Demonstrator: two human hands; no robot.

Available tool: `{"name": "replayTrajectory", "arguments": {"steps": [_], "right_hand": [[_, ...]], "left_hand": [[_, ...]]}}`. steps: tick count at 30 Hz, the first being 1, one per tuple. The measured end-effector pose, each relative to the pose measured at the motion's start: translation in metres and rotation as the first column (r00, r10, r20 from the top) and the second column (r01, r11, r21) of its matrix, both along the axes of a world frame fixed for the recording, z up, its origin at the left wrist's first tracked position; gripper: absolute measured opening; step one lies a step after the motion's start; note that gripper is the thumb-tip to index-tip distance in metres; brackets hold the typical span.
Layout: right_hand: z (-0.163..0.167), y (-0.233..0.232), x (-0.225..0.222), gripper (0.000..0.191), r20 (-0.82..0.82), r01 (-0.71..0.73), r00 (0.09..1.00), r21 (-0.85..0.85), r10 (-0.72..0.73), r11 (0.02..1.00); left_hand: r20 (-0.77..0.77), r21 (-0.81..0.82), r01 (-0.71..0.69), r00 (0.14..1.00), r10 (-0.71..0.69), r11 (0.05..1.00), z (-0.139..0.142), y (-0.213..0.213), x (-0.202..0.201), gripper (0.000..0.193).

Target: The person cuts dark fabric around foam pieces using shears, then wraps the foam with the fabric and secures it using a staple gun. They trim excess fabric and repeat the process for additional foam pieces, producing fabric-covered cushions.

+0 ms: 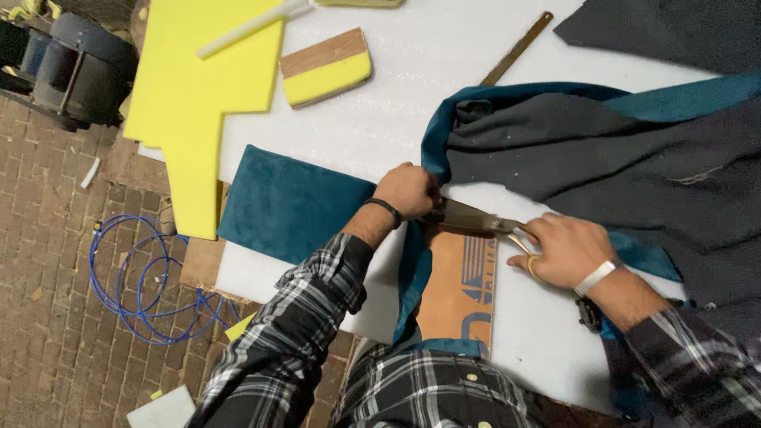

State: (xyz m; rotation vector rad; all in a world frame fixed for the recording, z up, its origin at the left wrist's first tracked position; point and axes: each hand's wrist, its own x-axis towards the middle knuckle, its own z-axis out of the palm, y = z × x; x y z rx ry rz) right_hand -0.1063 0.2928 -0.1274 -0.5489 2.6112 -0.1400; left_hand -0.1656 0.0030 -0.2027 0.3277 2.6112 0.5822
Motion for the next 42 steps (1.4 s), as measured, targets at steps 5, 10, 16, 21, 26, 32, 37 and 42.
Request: {"name": "replayTrajectory", "arguments": {"steps": [5, 10, 16, 21, 26, 32, 37, 42], "right_hand": [[-0.018, -0.011, -0.011, 0.052, 0.045, -0.045, 0.998, 0.040, 0.043, 0.998], [-0.027, 0.003, -0.006, 0.051, -0.018, -0.071, 0.997, -0.005, 0.071, 0.997], [-0.030, 0.006, -0.002, 0.056, -0.076, -0.052, 0.996, -0.108, 0.044, 0.993], [-0.038, -0.004, -0.004, 0.055, -0.116, -0.085, 0.991, -0.105, 0.073, 0.991], [-0.037, 0.018, 0.026, 0.056, -0.024, 0.082, 0.996, -0.131, -0.086, 0.988], [-0.042, 0.050, 0.096, 0.048, 0.346, 0.445, 0.843, -0.016, -0.413, 0.895], [-0.050, 0.059, 0.142, 0.047, 0.416, 0.497, 0.814, -0.137, -0.405, 0.857], [-0.024, 0.070, 0.159, 0.045, 0.287, 0.380, 0.900, -0.155, -0.327, 0.912]], "left_hand": [[-0.012, -0.027, 0.027, 1.000, -0.027, 0.999, 0.000, -0.001, -0.004, 0.018], [0.019, -0.006, -0.017, 1.000, 0.017, 1.000, 0.006, -0.003, -0.013, 0.018], [0.199, 0.033, -0.018, 0.980, 0.011, 0.999, 0.028, 0.003, -0.026, 0.024], [0.100, 0.169, 0.143, 0.982, -0.161, 0.975, 0.048, 0.014, -0.023, 0.012], [-0.144, 0.349, -0.173, 0.961, 0.235, 0.921, 0.063, -0.003, -0.002, 0.011], [-0.176, 0.399, -0.289, 0.907, 0.382, 0.870, 0.066, -0.052, 0.136, 0.066], [0.367, -0.022, -0.521, 0.790, 0.492, 0.853, 0.029, -0.008, 0.217, 0.077], [0.120, 0.289, -0.227, 0.973, 0.200, 0.930, -0.001, 0.013, 0.165, 0.062]]}}
